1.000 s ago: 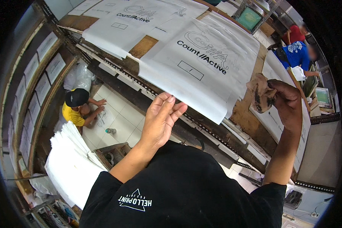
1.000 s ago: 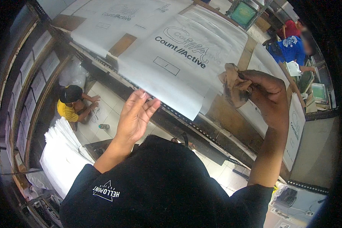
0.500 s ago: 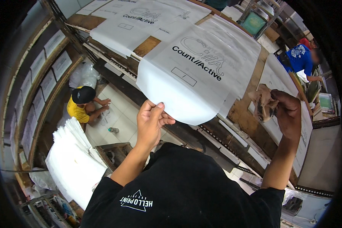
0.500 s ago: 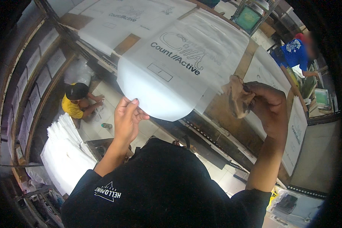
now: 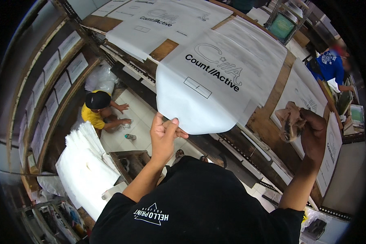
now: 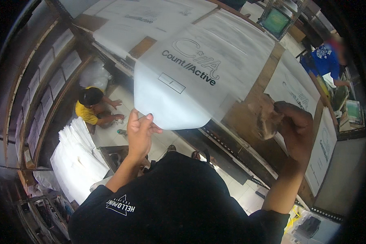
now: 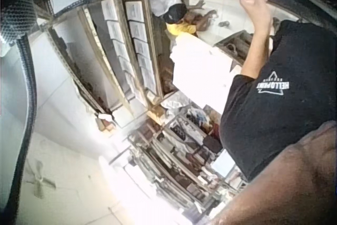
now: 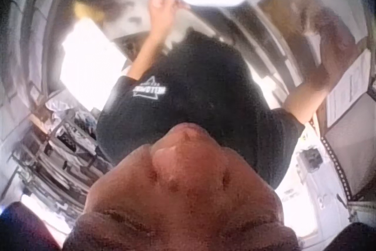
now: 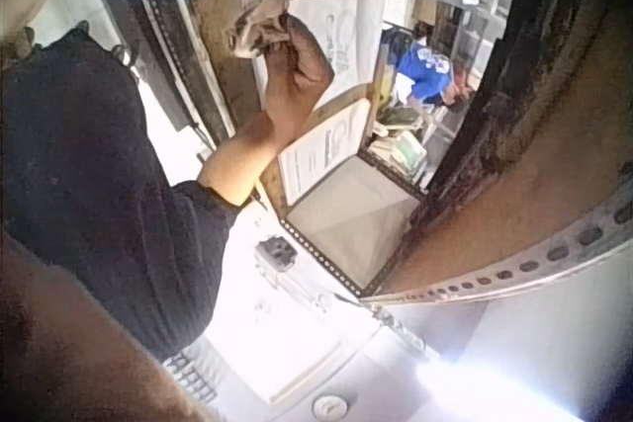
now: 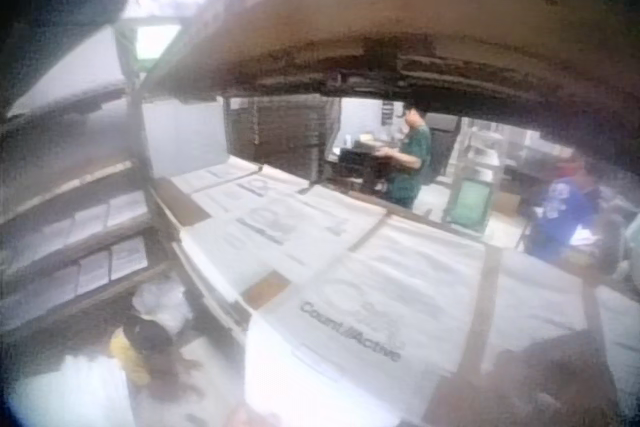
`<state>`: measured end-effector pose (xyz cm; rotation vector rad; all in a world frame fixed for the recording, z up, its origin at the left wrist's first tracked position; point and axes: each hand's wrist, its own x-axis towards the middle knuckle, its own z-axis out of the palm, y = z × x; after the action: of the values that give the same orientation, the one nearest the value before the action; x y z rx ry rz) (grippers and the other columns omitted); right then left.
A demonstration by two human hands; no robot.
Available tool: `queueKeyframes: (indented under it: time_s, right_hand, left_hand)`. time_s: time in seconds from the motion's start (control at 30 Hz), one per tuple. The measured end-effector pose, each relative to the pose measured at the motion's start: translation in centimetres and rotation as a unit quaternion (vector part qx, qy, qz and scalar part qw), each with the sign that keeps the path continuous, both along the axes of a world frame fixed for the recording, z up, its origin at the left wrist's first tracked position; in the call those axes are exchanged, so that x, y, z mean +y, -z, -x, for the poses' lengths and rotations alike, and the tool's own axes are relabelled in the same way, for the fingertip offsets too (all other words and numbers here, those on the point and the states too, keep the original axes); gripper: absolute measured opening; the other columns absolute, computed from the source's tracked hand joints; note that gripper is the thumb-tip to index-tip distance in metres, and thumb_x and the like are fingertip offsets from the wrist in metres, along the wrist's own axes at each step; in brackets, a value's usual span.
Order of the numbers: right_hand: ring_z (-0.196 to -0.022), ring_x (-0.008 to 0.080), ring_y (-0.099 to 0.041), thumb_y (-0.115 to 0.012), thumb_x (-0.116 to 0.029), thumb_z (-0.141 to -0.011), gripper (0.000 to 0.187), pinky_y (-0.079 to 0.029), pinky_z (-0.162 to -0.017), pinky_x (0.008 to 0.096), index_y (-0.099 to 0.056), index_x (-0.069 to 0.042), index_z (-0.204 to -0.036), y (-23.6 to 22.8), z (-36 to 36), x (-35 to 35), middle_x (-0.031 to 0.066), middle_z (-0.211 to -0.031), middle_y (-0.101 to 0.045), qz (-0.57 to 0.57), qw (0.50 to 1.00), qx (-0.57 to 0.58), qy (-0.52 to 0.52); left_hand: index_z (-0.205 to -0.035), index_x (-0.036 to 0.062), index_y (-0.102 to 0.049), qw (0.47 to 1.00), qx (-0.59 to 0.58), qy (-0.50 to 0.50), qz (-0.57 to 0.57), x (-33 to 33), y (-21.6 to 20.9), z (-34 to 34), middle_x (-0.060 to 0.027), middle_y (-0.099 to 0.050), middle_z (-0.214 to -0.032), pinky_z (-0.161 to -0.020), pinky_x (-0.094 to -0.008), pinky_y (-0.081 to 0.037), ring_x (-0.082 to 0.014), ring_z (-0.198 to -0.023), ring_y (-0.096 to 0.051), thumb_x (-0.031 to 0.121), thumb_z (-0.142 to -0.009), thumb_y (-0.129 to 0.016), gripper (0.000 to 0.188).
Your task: The person cleans individual printed sheets on a wooden rack by applying a liquid from a bottle and wiping the surface with a cloth, before moving each sheet to a stack.
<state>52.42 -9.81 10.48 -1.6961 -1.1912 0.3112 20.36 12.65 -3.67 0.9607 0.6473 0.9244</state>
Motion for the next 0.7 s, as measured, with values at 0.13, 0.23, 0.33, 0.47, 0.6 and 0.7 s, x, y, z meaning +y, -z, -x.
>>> queueKeyframes:
  time_s: [0.13,0.23,0.33,0.47,0.6,0.7]
  right_hand:
    - [-0.11,0.021,-0.067,-0.054,0.016,-0.086,0.035,-0.053,-0.094,0.0348,-0.072,0.001,-0.113,0.5,-0.1,-0.9,0.0136,-0.117,-0.071,-0.024,0.996,0.085,-0.011]
    - [-0.113,0.0238,-0.066,-0.056,0.015,-0.091,0.03,-0.051,-0.1,0.0381,-0.07,0.0,-0.113,1.0,-0.6,-1.5,0.0147,-0.119,-0.07,-0.041,0.997,0.064,-0.032]
    - [-0.113,0.0238,-0.066,-0.056,0.014,-0.092,0.029,-0.05,-0.102,0.0386,-0.069,-0.001,-0.114,1.3,-0.6,-1.7,0.0147,-0.119,-0.07,-0.073,0.994,0.066,-0.051]
    - [-0.113,0.0227,-0.066,-0.056,0.014,-0.092,0.029,-0.05,-0.102,0.0385,-0.069,-0.001,-0.113,1.5,-0.9,-1.9,0.0143,-0.119,-0.071,-0.078,0.994,0.057,-0.052]
    - [-0.111,0.0217,-0.066,-0.057,0.012,-0.092,0.028,-0.049,-0.102,0.0369,-0.07,-0.001,-0.113,0.8,-0.6,-1.6,0.0136,-0.118,-0.071,-0.048,0.994,0.078,-0.061]
    - [-0.109,0.0206,-0.066,-0.057,0.011,-0.092,0.028,-0.049,-0.1,0.0347,-0.071,-0.001,-0.114,1.7,-0.6,-1.5,0.0129,-0.116,-0.072,-0.092,0.991,0.084,-0.051]
  left_hand:
    - [-0.158,0.0059,-0.009,0.997,0.02,0.0,-0.07,0.4,-0.5,0.2,-0.0157,-0.072,-0.097,-0.061,-0.0313,-0.06,-0.0183,-0.07,-0.069,0.007,-0.101,-0.056,0.074]
    - [-0.161,0.0073,0.011,0.993,0.027,0.01,-0.113,1.0,-0.4,0.5,-0.0169,-0.072,-0.089,-0.061,-0.0313,-0.061,-0.0198,-0.066,-0.07,0.005,-0.101,-0.054,0.088]
    - [-0.16,0.0081,0.015,0.991,0.038,0.012,-0.126,1.1,-0.6,0.6,-0.0171,-0.072,-0.089,-0.061,-0.0313,-0.061,-0.0201,-0.067,-0.07,0.004,-0.101,-0.053,0.09]
    - [-0.16,0.0077,0.015,0.99,0.037,0.016,-0.134,1.1,-0.8,1.0,-0.0178,-0.072,-0.09,-0.061,-0.0316,-0.061,-0.0206,-0.067,-0.071,0.004,-0.101,-0.053,0.09]
    - [-0.161,0.0066,0.012,0.991,0.036,0.004,-0.131,1.0,-1.0,0.8,-0.0182,-0.072,-0.089,-0.061,-0.0316,-0.061,-0.0207,-0.066,-0.07,0.004,-0.101,-0.053,0.088]
    - [-0.162,0.0058,0.004,0.991,0.018,0.016,-0.133,0.9,-0.9,0.8,-0.0167,-0.072,-0.1,-0.065,-0.0308,-0.061,-0.0201,-0.076,-0.072,0.01,-0.103,-0.054,0.082]
